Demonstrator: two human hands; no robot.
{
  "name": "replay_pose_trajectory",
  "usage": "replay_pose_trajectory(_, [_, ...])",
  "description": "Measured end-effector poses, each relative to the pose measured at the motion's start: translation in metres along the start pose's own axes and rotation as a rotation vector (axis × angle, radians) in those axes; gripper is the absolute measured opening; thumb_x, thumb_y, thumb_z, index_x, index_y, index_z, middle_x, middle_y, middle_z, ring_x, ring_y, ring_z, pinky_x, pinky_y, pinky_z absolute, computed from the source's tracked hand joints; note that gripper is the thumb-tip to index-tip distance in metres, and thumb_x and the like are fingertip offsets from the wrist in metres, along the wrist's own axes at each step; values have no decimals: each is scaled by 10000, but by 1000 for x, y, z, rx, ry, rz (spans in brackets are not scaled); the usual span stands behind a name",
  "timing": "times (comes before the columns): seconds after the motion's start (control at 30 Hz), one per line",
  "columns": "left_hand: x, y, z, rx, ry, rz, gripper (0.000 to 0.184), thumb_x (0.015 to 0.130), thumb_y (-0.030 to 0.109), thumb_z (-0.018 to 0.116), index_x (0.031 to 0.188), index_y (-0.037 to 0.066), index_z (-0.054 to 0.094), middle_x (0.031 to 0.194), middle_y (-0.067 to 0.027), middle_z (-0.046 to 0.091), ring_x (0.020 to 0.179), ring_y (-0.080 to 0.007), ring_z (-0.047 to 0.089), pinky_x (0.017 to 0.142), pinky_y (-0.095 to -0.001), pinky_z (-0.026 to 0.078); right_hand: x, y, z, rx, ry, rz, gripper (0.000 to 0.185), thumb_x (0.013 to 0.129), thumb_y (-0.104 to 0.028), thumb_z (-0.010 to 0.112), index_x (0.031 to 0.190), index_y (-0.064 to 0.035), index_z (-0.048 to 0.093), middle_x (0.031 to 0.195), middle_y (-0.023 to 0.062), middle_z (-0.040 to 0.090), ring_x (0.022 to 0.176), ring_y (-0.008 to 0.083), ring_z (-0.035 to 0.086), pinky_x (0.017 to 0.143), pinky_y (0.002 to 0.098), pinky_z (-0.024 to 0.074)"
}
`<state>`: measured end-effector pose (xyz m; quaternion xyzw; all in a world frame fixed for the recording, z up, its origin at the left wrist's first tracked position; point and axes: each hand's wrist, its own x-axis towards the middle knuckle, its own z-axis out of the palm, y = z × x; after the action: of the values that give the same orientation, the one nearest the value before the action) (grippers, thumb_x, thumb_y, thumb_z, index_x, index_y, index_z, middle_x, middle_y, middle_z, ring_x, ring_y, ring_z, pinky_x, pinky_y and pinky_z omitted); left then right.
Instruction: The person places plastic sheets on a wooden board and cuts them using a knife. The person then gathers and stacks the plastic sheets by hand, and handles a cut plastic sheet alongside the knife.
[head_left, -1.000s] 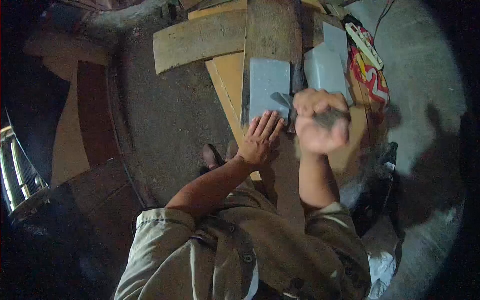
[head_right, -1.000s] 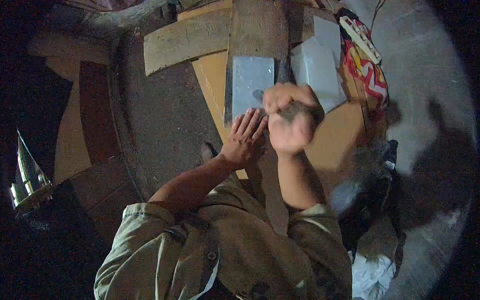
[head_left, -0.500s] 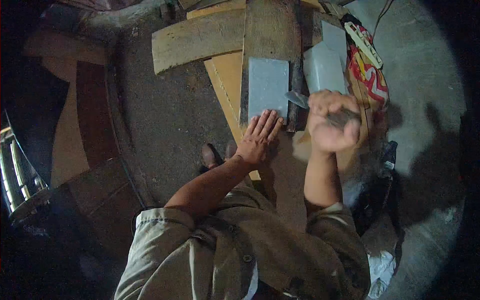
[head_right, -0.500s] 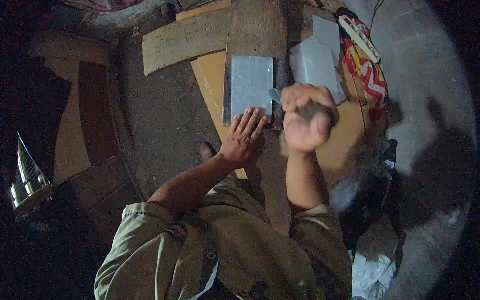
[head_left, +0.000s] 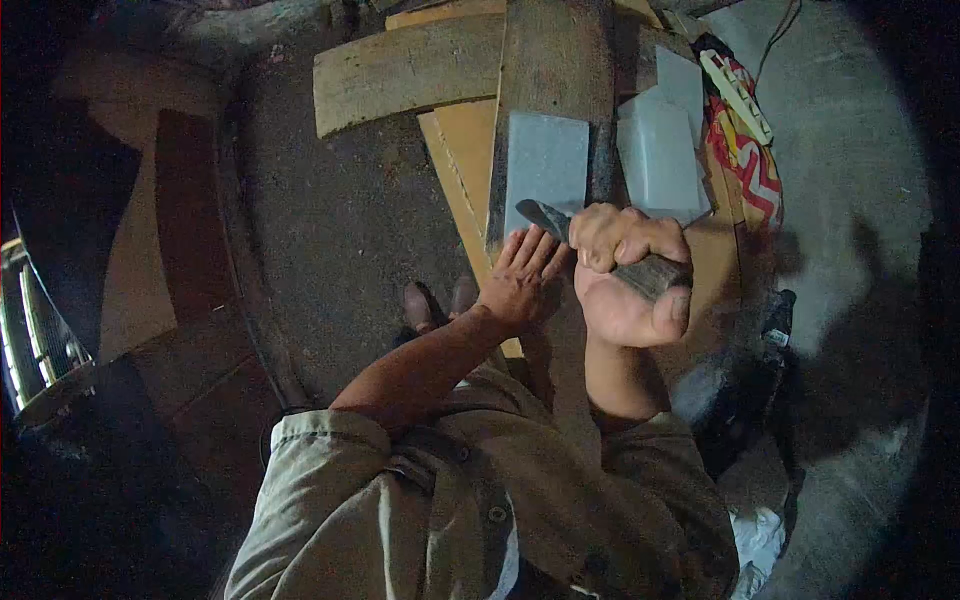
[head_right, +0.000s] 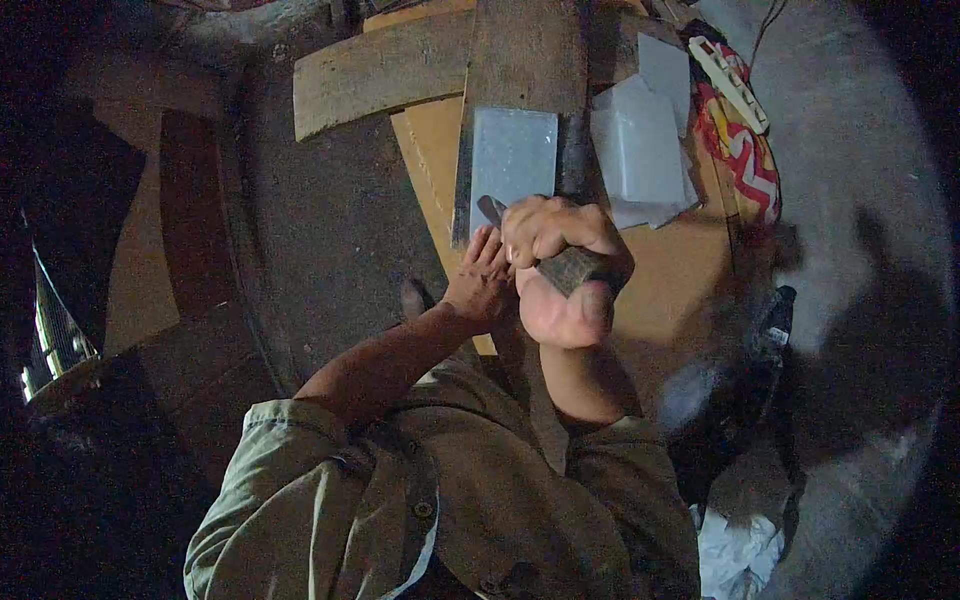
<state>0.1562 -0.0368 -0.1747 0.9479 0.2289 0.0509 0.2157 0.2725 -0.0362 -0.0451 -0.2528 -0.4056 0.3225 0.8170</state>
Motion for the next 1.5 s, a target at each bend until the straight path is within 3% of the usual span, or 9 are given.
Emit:
replay_pose_trajectory(0.4, [3,1,-8,-28,23,9,820,766,227,575,1458,59,168,1501,-182,179,1398,-350,151,1124,-493,133,1,9,-22,-208,42,37,503,848,-547,448,835,-44,452,652,86,462,591,209,418,571,362,346])
replay_pose_trajectory(0.57, [5,0,-6,-61,59,-7,833,769,272,591,1456,56,171,1508,-182,160,1394,-358,156,1123,-490,135,9,-11,-23,6,-3,-79,452,860,-441,529,816,7,480,680,104,480,619,194,448,603,339,376])
replay_pose_trajectory(0.73, [5,1,-6,104,-41,2,879,757,335,610,1458,58,158,1509,-182,147,1396,-354,146,1115,-501,151,7,-3,-39,-133,80,3,466,856,-457,546,815,2,482,678,100,489,591,195,435,571,338,358])
replay_pose_trajectory(0.83, [5,3,-11,-108,26,-2,776,818,294,565,1455,64,187,1498,-198,169,1390,-372,157,1107,-516,148,8,-16,-32,-26,-7,-66,459,853,-444,546,804,7,477,670,98,483,585,189,435,577,330,370])
replay_pose_trajectory(0.93, [6,1,-7,110,-53,6,789,808,296,577,1455,63,189,1497,-199,174,1387,-373,164,1105,-519,153,6,-13,-43,-95,31,-29,434,858,-424,524,803,3,474,655,96,475,585,189,435,571,329,370])
replay_pose_trajectory(1.3, [-3,8,-17,-55,21,6,798,802,328,574,1454,67,195,1494,-202,178,1379,-374,184,1104,-514,166,1,-12,-54,-260,59,-8,453,854,-477,479,809,-27,453,648,85,450,592,201,420,562,340,346])
replay_pose_trajectory(1.37, [-14,9,-14,-52,-17,-9,788,804,347,573,1450,69,217,1492,-201,183,1376,-373,193,1104,-513,167,-2,-11,-50,-215,101,-47,476,837,-470,557,782,-3,487,655,81,486,576,173,452,551,313,386])
replay_pose_trajectory(1.43, [-21,8,-6,263,-40,12,744,854,382,510,1462,94,191,1517,-161,130,1397,-327,156,1124,-472,147,-4,-10,-51,-230,108,-60,477,838,-471,557,781,-3,486,662,84,493,582,177,459,554,316,390])
replay_pose_trajectory(1.5, [-22,10,-6,76,-4,-2,717,871,384,489,1458,88,204,1513,-165,141,1394,-331,159,1121,-473,154,-2,-11,-49,-323,62,-62,458,864,-486,483,822,-32,455,656,80,471,602,195,429,573,347,358])
